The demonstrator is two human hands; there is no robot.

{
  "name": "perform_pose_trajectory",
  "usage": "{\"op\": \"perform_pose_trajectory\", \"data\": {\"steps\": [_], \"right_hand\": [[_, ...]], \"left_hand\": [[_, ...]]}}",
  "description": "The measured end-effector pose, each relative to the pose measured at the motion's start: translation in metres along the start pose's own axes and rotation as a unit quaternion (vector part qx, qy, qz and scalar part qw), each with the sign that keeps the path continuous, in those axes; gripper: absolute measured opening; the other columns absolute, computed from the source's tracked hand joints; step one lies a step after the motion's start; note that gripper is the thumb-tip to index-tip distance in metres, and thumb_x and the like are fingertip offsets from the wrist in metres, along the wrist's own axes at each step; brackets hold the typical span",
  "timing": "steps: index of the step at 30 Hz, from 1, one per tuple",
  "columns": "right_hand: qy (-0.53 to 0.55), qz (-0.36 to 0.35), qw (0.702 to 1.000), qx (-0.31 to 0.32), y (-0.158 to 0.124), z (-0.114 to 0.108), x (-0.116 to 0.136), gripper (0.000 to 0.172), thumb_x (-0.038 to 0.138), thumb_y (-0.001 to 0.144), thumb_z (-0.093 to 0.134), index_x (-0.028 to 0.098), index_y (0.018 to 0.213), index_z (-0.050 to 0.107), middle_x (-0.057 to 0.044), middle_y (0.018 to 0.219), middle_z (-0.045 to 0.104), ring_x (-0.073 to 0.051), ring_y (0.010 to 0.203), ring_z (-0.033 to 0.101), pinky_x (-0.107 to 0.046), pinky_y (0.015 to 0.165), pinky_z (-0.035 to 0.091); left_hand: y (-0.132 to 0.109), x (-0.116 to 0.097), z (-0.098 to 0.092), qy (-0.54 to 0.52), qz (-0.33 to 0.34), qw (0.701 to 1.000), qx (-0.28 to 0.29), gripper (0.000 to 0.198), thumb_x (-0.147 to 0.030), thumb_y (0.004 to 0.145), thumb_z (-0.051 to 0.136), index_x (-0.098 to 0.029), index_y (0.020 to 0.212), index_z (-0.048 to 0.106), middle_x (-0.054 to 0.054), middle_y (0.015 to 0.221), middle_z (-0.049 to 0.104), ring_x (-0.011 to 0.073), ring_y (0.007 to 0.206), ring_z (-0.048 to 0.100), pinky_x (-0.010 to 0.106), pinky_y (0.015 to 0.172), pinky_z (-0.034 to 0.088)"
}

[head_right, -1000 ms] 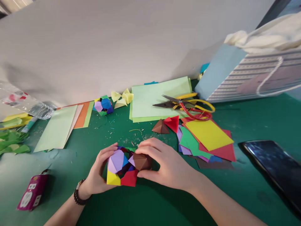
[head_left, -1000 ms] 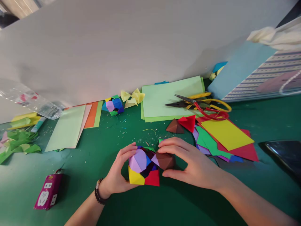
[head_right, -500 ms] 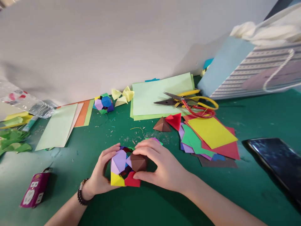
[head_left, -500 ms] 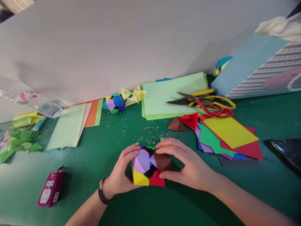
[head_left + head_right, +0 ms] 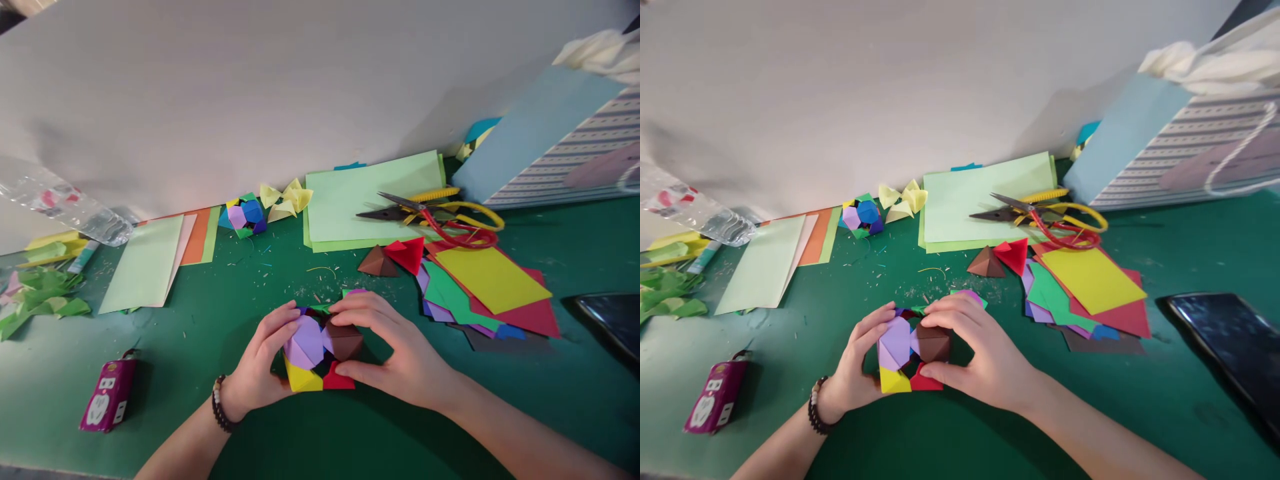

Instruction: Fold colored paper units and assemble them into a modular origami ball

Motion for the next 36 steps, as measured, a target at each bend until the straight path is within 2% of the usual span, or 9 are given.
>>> {"op": "perform_pose_trajectory", "data": {"steps": [7, 13, 19, 22, 25, 29, 33, 36], "right_hand": [[0.001, 0.006, 1.0, -0.007, -0.001, 0.0, 0.001, 0.037, 0.038, 0.082, 0.075, 0.026, 0.113, 0.06, -0.01, 0.114, 0.07, -0.027, 0.11, 0.066, -0.043, 0.094, 0.055], [-0.018, -0.046, 0.998, -0.034, -0.003, -0.002, 0.009, 0.037, 0.038, 0.084, 0.074, 0.024, 0.116, 0.063, -0.011, 0.114, 0.072, -0.026, 0.108, 0.068, -0.042, 0.093, 0.057], [-0.049, -0.064, 0.996, -0.048, -0.007, -0.001, 0.016, 0.039, 0.038, 0.083, 0.075, 0.023, 0.117, 0.062, -0.012, 0.112, 0.073, -0.027, 0.105, 0.068, -0.043, 0.091, 0.057], [-0.035, -0.044, 0.997, -0.049, -0.007, -0.001, 0.014, 0.037, 0.04, 0.084, 0.073, 0.024, 0.116, 0.063, -0.011, 0.108, 0.073, -0.026, 0.102, 0.068, -0.042, 0.088, 0.058], [-0.019, -0.012, 0.998, -0.056, -0.007, 0.001, 0.009, 0.036, 0.046, 0.086, 0.069, 0.024, 0.114, 0.064, -0.01, 0.101, 0.072, -0.025, 0.095, 0.068, -0.039, 0.081, 0.059], [-0.009, 0.028, 0.998, -0.05, -0.008, 0.006, 0.0, 0.037, 0.052, 0.087, 0.065, 0.024, 0.112, 0.067, -0.01, 0.1, 0.071, -0.024, 0.09, 0.069, -0.036, 0.074, 0.06], [0.057, 0.079, 0.995, 0.025, -0.011, 0.014, -0.01, 0.036, 0.046, 0.095, 0.056, 0.029, 0.126, 0.062, -0.009, 0.117, 0.071, -0.024, 0.104, 0.069, -0.036, 0.085, 0.06], [0.114, 0.123, 0.981, 0.095, -0.015, 0.019, -0.018, 0.043, 0.038, 0.095, 0.057, 0.033, 0.137, 0.053, -0.008, 0.136, 0.062, -0.025, 0.121, 0.063, -0.037, 0.092, 0.059]], "left_hand": [[0.0, -0.002, 0.001, 0.013, 0.017, 1.0, -0.001, 0.095, -0.031, 0.074, 0.083, -0.025, 0.151, 0.029, 0.019, 0.139, 0.049, 0.0357, 0.136, 0.047, 0.054, 0.106, 0.048], [0.001, -0.007, 0.001, 0.023, 0.044, 0.999, -0.016, 0.094, -0.033, 0.075, 0.082, -0.021, 0.151, 0.028, 0.021, 0.139, 0.049, 0.0339, 0.136, 0.047, 0.053, 0.105, 0.05], [-0.001, -0.008, 0.005, 0.028, 0.042, 0.999, -0.016, 0.09, -0.033, 0.08, 0.077, -0.024, 0.153, 0.025, 0.02, 0.14, 0.05, 0.0339, 0.138, 0.046, 0.053, 0.105, 0.05], [-0.003, -0.005, 0.007, 0.006, 0.01, 1.0, -0.004, 0.094, -0.041, 0.077, 0.079, -0.024, 0.152, 0.025, 0.02, 0.142, 0.049, 0.0336, 0.136, 0.048, 0.052, 0.105, 0.05], [-0.005, 0.002, 0.012, -0.019, -0.052, 0.997, 0.045, 0.105, -0.051, 0.068, 0.083, -0.026, 0.152, 0.024, 0.019, 0.144, 0.049, 0.0342, 0.133, 0.05, 0.051, 0.107, 0.048], [-0.005, 0.007, 0.013, -0.054, -0.092, 0.99, 0.094, 0.108, -0.047, 0.073, 0.081, -0.027, 0.156, 0.016, 0.019, 0.153, 0.039, 0.0358, 0.139, 0.043, 0.051, 0.111, 0.044], [-0.005, 0.02, 0.009, -0.149, -0.139, 0.971, 0.127, 0.102, -0.042, 0.075, 0.079, -0.026, 0.156, 0.02, 0.018, 0.151, 0.043, 0.0361, 0.136, 0.046, 0.05, 0.11, 0.044], [-0.008, 0.029, 0.011, -0.275, -0.189, 0.928, 0.166, 0.091, -0.038, 0.084, 0.071, -0.029, 0.156, 0.017, 0.014, 0.147, 0.048, 0.032, 0.127, 0.056, 0.047, 0.101, 0.052]]}}
Point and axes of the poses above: each hand's wrist, its own y-axis towards the middle knuckle, its own z-axis out of the palm, x = y × z, the point moved 8 cm from there along y, towards the middle knuckle
